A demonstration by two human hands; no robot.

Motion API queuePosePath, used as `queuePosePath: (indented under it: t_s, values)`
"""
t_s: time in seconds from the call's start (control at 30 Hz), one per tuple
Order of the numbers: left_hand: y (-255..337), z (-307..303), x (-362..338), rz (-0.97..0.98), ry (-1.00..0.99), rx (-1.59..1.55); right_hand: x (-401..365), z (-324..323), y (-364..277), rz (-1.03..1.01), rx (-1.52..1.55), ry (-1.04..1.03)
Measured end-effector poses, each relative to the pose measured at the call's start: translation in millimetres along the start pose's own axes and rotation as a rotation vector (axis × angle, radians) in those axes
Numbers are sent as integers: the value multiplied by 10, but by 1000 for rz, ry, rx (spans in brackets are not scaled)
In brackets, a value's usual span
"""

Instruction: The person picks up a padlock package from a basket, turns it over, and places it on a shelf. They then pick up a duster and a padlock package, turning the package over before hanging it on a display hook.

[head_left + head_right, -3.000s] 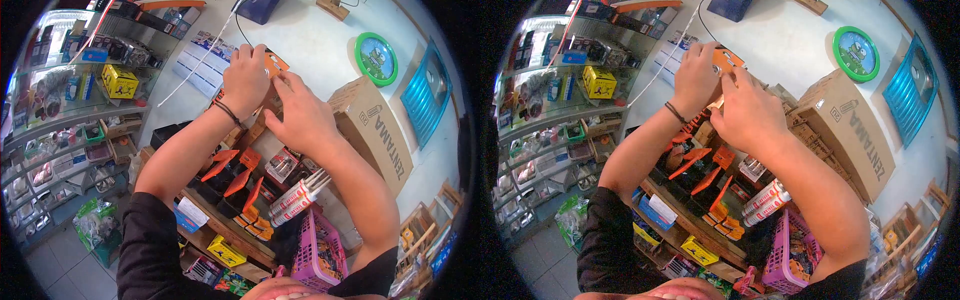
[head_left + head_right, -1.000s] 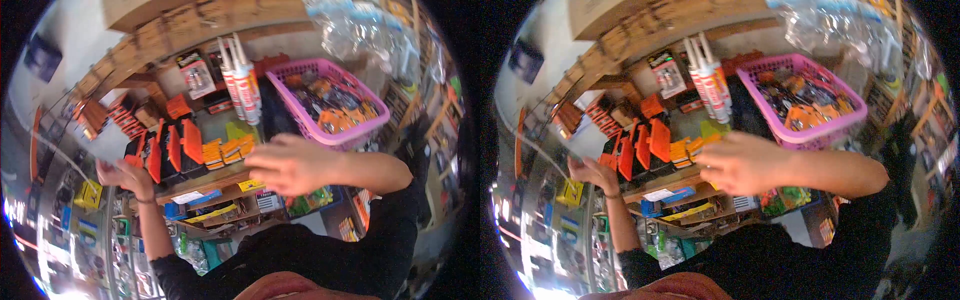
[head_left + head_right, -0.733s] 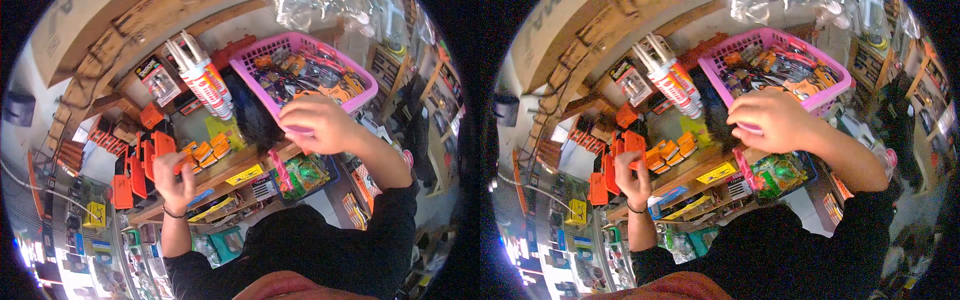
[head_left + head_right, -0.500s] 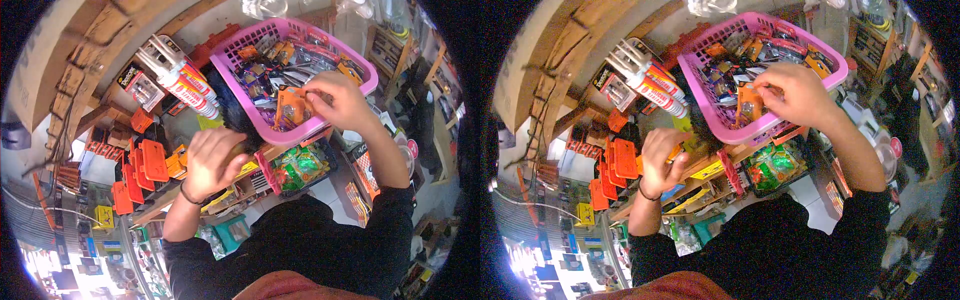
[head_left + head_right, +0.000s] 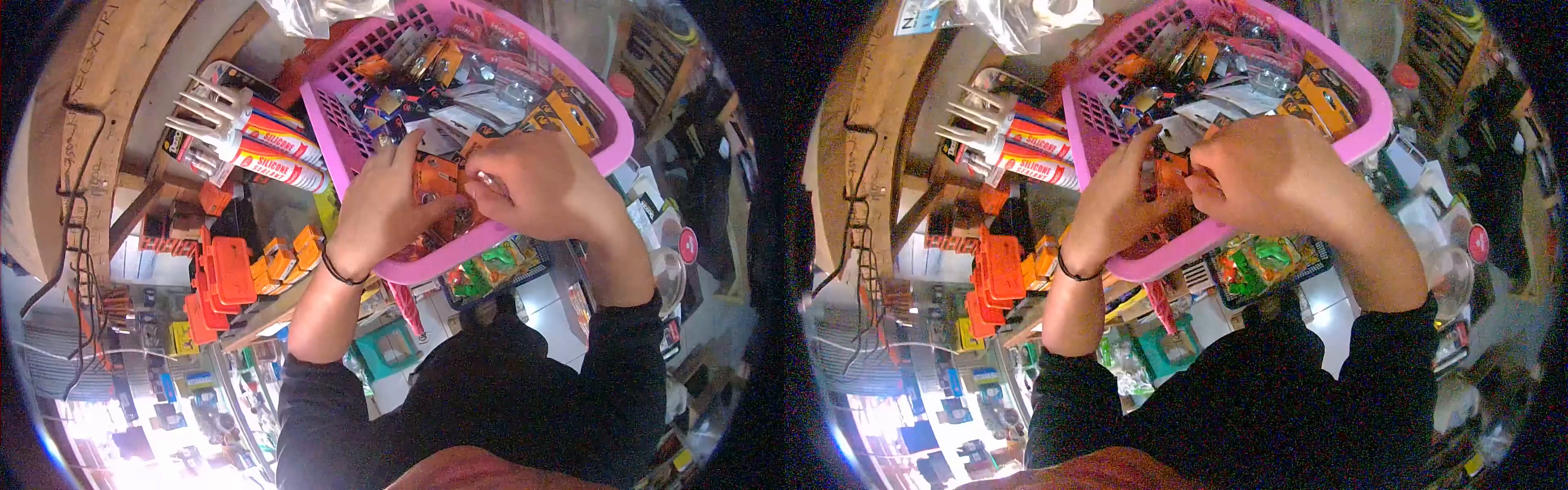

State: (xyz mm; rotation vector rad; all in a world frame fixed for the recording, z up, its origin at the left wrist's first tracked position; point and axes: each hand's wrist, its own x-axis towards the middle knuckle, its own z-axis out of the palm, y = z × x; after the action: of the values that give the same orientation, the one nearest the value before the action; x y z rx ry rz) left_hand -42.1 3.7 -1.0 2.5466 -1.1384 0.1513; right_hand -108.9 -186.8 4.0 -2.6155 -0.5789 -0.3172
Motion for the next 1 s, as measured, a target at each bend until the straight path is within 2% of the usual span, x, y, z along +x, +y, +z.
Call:
queuePosePath:
  t_s: [0.1,0.17,0.2,0.3,0.4,0.47,0.5,0.53,0.57,0.73,0.8,0.87,0.93,1.0]
  values:
    - [-8,-32,-22,-56,-95,-8,22,7,-10,34,37,-75]
    - [7,-49,-17,-65,-30,-106,10,55,-1,-2,23,58]
    - [3,-52,-14,-67,-25,-109,10,47,0,-5,19,54]
    - [-67,-40,-32,-76,206,-258,2,16,-20,-21,-24,0]
    - [-82,-81,-61,-78,340,-389,15,37,-46,-12,1,45]
    - [-43,-98,-93,-126,372,-512,22,35,-71,-32,82,170]
    - [-44,-83,-108,-119,491,-663,31,36,-83,-44,70,172]
    - [-39,-88,-131,-109,609,-814,42,40,-97,-95,77,280]
    - [-27,-116,-165,-85,640,-765,49,41,-132,-146,87,386]
    - [150,-345,-448,40,747,-708,55,152,-641,-136,187,467]
    - [210,-441,-632,103,825,-650,33,236,-859,-214,211,521]
    - [184,-525,-855,79,881,-643,-7,308,-1121,-208,320,538]
    - [135,-593,-1144,73,924,-847,-29,455,-1337,-193,645,533]
    - [78,-611,-1418,105,856,-1183,-75,642,-1515,-84,939,310]
